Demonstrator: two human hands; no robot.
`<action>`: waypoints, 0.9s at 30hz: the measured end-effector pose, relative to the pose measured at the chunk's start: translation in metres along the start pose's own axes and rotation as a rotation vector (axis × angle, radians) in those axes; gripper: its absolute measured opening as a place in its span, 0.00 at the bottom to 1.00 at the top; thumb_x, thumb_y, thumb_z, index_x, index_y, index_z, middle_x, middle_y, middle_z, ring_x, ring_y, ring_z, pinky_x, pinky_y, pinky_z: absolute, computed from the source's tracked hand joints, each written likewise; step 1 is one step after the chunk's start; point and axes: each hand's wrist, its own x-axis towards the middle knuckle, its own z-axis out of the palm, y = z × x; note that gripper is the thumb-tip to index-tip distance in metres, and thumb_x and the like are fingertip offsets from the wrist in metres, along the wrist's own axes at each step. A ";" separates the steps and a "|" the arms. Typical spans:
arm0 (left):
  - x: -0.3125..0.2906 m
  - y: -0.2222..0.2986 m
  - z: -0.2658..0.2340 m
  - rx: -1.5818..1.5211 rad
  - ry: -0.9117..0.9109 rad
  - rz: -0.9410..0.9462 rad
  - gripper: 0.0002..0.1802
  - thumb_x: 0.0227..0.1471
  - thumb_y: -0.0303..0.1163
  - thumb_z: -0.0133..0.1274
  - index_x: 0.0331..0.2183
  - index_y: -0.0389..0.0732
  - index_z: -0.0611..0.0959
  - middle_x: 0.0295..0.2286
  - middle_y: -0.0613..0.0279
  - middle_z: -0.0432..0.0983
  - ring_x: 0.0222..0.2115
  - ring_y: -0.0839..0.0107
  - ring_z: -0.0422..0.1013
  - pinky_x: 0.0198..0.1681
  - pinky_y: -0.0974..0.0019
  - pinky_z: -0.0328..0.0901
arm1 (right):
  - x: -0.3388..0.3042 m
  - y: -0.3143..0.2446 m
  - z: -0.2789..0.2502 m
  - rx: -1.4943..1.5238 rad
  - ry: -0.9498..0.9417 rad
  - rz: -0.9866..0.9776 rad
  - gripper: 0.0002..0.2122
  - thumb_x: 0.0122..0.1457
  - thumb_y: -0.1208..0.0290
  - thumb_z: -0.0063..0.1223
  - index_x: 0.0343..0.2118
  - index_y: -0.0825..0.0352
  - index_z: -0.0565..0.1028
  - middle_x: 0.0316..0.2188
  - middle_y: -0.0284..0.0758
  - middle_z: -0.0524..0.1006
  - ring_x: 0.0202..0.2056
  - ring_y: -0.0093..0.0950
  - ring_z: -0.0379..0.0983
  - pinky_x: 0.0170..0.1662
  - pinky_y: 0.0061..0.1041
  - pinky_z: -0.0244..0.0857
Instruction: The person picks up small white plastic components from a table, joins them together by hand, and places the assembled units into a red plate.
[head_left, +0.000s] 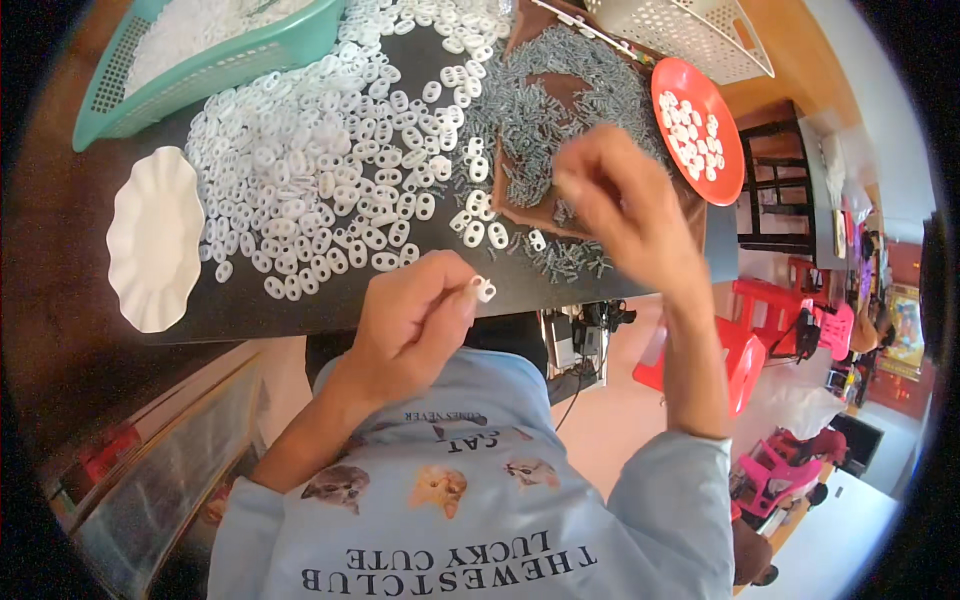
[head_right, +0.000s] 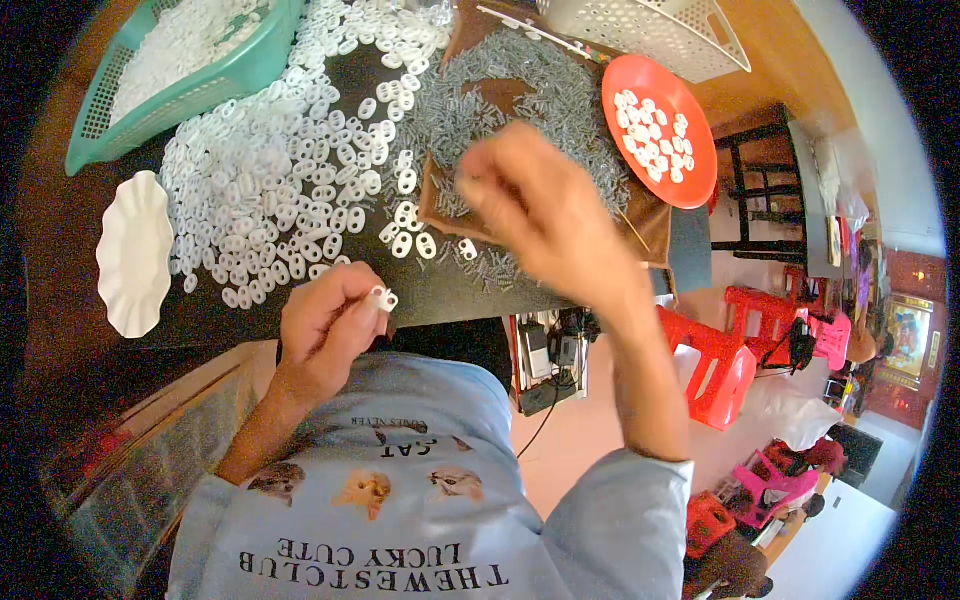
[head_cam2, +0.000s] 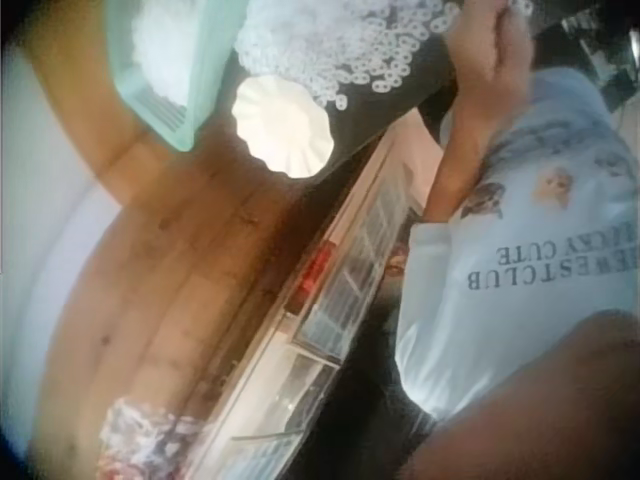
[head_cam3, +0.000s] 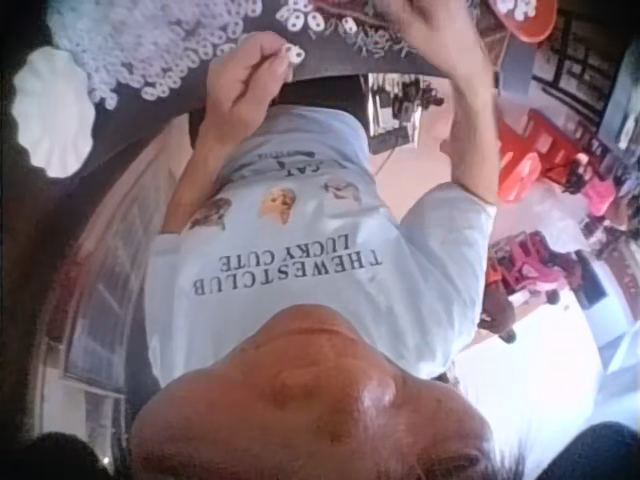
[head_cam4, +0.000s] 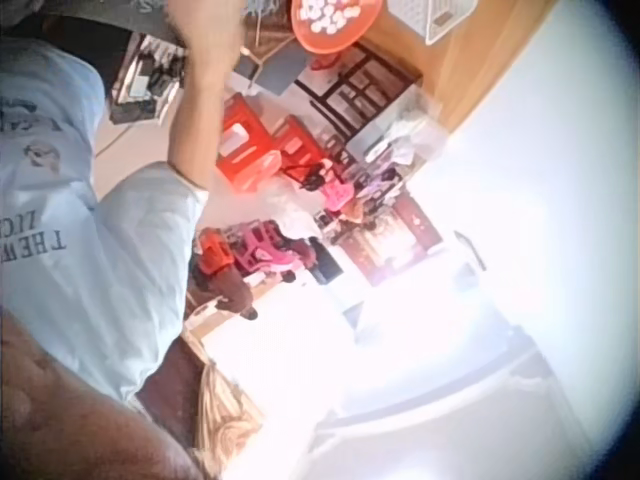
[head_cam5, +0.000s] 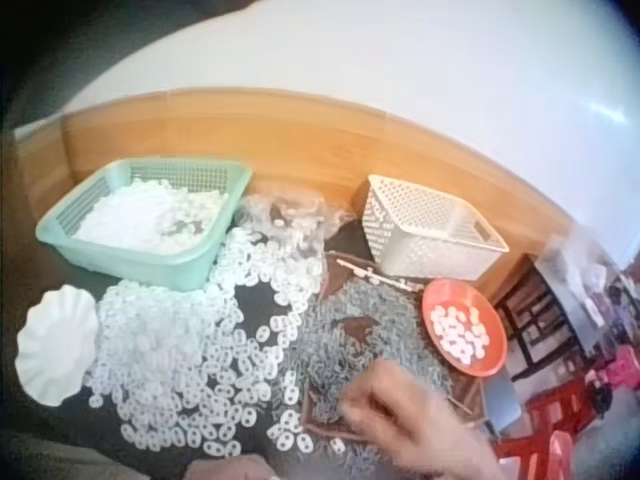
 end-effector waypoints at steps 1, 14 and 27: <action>0.001 -0.003 0.000 -0.067 0.004 -0.092 0.03 0.54 0.22 0.46 0.28 0.35 0.74 0.17 0.65 0.65 0.17 0.80 0.60 0.20 0.73 0.56 | 0.010 0.006 -0.006 -0.093 -0.002 -0.029 0.07 0.56 0.71 0.51 0.36 0.68 0.71 0.28 0.40 0.69 0.30 0.39 0.69 0.33 0.33 0.64; 0.008 -0.014 0.000 0.023 -0.061 -0.135 0.07 0.53 0.27 0.46 0.25 0.36 0.74 0.16 0.67 0.69 0.16 0.81 0.63 0.20 0.75 0.59 | 0.079 0.103 -0.020 -0.554 -0.029 -0.185 0.07 0.57 0.68 0.48 0.36 0.65 0.72 0.34 0.42 0.74 0.37 0.44 0.72 0.39 0.39 0.67; 0.008 -0.019 -0.001 -0.049 -0.042 -0.069 0.04 0.51 0.24 0.48 0.25 0.36 0.74 0.14 0.66 0.66 0.14 0.79 0.62 0.18 0.73 0.57 | 0.048 0.062 -0.046 -0.493 -0.353 0.092 0.08 0.53 0.71 0.51 0.34 0.69 0.73 0.32 0.45 0.74 0.37 0.44 0.71 0.41 0.37 0.65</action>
